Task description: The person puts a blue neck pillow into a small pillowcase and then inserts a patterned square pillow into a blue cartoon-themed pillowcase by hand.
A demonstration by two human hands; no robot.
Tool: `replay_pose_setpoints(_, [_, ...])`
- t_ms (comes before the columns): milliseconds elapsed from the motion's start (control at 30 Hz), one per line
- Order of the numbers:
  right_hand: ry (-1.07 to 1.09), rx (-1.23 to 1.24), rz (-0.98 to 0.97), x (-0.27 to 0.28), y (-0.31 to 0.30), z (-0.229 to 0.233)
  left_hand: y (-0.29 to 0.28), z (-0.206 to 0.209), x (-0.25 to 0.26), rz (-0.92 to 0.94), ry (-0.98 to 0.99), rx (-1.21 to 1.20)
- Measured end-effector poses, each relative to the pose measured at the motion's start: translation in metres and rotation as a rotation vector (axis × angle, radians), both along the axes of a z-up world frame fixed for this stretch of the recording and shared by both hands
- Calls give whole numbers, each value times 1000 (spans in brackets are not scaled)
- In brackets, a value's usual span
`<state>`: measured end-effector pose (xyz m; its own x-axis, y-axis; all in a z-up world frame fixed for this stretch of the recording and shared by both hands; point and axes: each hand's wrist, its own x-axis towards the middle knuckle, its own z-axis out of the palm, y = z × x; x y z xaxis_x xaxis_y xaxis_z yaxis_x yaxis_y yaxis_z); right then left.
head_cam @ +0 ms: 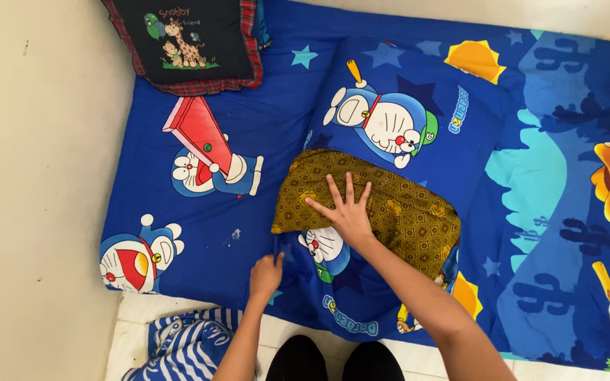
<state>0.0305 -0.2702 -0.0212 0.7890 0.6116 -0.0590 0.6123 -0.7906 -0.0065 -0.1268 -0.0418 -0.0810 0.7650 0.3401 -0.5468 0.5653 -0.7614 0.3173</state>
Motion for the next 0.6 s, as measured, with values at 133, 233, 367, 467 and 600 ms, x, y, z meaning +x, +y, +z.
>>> replay_pose_setpoints(133, [-125,-81,-38,10,-9,-17,5,37,-29,-5,-132,-137])
replay_pose_setpoints(233, [-164,-158,-86,19,-23,-25,-5,74,-51,-8,-148,-209])
replay_pose_setpoints(367, [-149,-97,-149,31,-40,-24,-14,104,-82,-39,-159,-253])
replay_pose_setpoints(467, [-77,-69,-174,27,-52,-15,-13,117,-96,-46,-287,-297])
replay_pose_setpoints(600, [-60,-143,-144,2,-28,-8,8,121,-63,-37,106,-115])
